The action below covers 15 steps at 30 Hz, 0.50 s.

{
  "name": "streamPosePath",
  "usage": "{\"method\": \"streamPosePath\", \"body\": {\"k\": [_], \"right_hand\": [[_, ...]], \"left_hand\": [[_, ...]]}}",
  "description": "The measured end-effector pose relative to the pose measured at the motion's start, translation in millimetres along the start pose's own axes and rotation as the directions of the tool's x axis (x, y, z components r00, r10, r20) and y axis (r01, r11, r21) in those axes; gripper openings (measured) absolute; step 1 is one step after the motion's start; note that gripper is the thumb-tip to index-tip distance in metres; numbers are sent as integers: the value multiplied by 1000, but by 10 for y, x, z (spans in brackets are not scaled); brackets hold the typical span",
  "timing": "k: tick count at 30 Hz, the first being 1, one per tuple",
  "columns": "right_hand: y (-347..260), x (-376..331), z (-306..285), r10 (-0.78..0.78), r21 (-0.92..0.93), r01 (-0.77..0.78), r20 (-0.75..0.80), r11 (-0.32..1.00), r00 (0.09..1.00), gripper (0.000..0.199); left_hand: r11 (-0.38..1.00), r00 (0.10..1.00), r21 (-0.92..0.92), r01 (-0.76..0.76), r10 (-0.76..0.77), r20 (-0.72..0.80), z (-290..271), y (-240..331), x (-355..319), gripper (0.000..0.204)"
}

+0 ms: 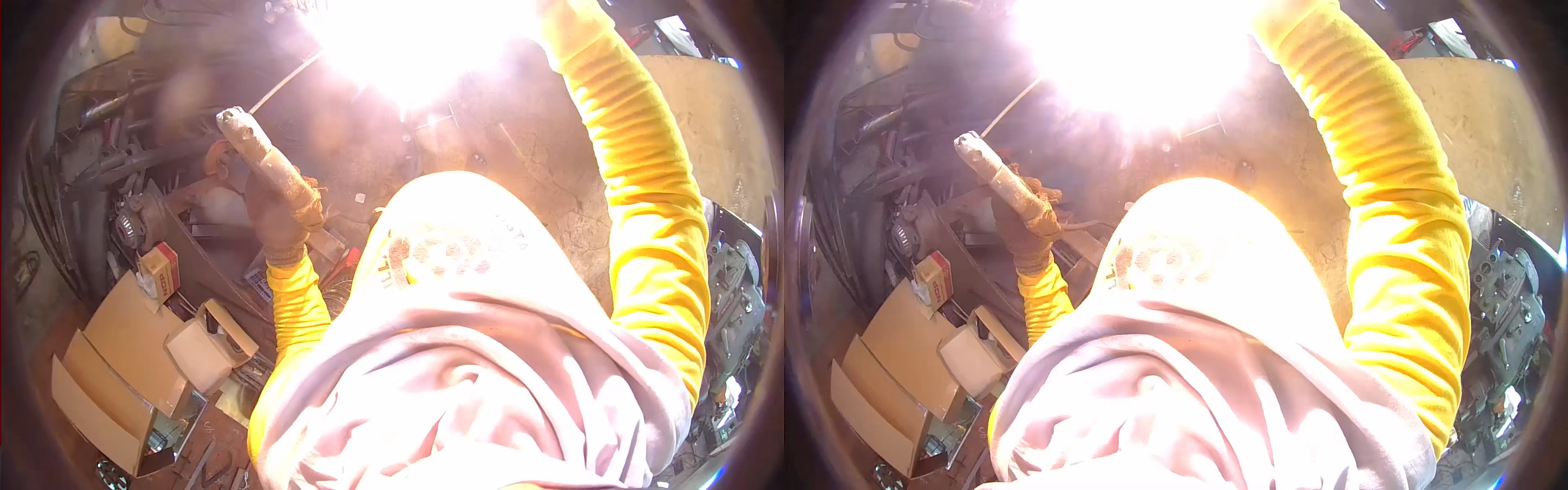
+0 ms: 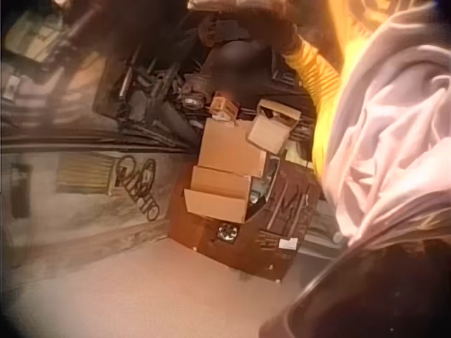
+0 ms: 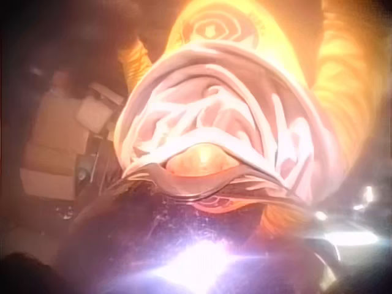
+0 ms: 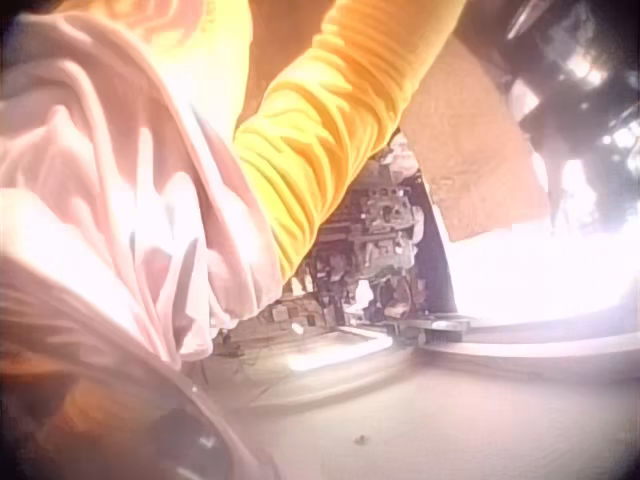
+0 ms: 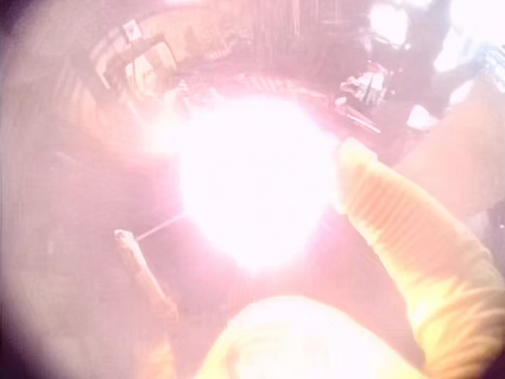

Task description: The person welds metal rods onto a large spherical cage structure using an arc welder. They fit small metal pieces by hand, tap them with a hammer, and smooth the welded joints using an angle grinder, producing sparks during fabrication.

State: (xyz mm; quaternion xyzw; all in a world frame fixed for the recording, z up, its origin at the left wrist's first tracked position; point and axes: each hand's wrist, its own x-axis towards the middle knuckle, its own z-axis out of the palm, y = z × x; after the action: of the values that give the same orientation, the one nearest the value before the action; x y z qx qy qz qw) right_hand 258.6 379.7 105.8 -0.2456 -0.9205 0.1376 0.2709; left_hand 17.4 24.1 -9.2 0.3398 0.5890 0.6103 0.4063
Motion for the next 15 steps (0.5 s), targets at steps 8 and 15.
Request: {"method": "streamPosePath", "body": {"k": [8,15], "right_hand": [[37,-14,-92,-50,2,50,-3,999,999,28],[43,5,-59,-122,45,122,-12,991,992,27]], "left_hand": [[971,991,200,-131,124,45,-63,-110,-14,54],[996,996,48,-75,77,-40,-27,45,-110,48]]}}
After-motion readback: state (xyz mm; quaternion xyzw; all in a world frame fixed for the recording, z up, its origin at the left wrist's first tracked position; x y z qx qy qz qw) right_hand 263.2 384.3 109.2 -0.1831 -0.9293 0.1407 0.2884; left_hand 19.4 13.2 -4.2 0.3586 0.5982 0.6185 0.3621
